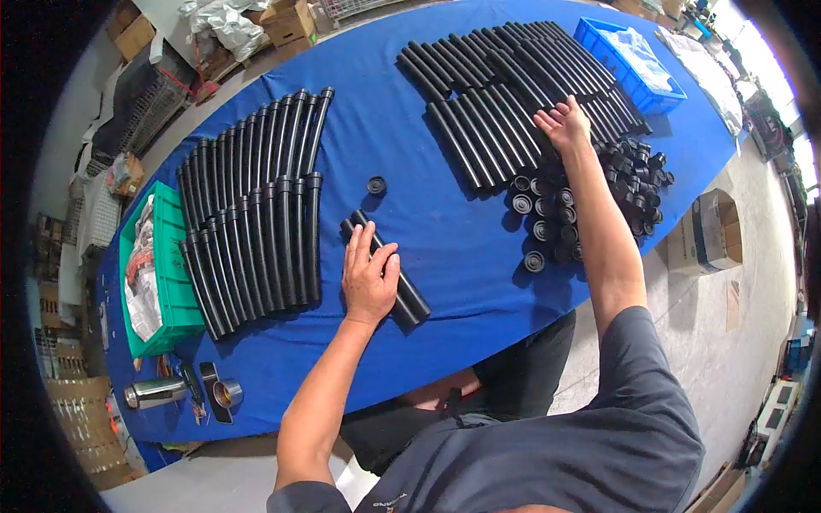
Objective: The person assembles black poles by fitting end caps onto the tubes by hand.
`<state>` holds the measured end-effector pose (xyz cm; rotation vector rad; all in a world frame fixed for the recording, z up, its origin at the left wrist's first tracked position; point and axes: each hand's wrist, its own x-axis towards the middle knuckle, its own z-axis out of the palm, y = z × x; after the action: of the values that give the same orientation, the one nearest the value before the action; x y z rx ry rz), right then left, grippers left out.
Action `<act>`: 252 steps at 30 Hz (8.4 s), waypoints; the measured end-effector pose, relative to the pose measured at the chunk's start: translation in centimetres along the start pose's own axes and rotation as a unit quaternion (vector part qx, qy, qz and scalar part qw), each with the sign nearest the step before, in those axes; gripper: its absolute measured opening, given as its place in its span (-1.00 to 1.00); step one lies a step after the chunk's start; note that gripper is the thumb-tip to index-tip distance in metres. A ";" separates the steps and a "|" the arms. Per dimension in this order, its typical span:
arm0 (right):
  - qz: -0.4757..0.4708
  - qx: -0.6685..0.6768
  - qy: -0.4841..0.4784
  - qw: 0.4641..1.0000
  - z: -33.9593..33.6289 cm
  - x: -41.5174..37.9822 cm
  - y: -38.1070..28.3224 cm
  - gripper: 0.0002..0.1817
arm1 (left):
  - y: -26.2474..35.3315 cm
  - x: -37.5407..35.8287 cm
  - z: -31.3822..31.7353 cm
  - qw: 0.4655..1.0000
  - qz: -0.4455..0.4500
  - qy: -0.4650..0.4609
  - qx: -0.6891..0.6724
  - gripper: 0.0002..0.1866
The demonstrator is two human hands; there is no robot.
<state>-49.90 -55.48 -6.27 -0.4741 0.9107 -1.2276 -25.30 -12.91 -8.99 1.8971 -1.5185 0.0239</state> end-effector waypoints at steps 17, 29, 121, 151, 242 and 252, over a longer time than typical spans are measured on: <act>-0.024 0.153 -0.018 0.988 1.3 2.6 2.2 -0.58 | -0.1 0.1 0.0 1.000 -0.002 0.006 0.002 -0.78; -0.004 0.245 -0.079 0.966 3.5 -2.8 -0.6 -0.72 | -0.7 -0.4 0.5 0.999 -0.003 0.027 -0.021 -0.79; -0.044 0.006 0.027 0.999 -1.3 0.2 -6.4 -0.06 | 0.7 0.0 -0.7 0.995 -0.003 -0.085 0.050 -0.63; 0.001 0.134 -0.002 0.991 0.2 4.4 -4.8 -0.24 | 0.8 0.3 -1.0 0.994 -0.004 -0.099 0.048 -0.61; -0.413 -0.639 -0.218 0.611 -3.0 -32.5 11.8 -0.36 | -1.4 -1.6 -1.0 0.999 -0.001 -0.052 0.006 -0.51; -0.385 -0.686 -0.267 0.557 -2.8 -31.5 14.8 -0.48 | 0.5 -2.7 -0.3 0.999 -0.014 -0.037 -0.018 -0.43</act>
<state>-45.32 -20.94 -8.38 -2.6028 0.9739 -0.6883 -26.49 -10.51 -9.62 1.9089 -1.5297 -0.0867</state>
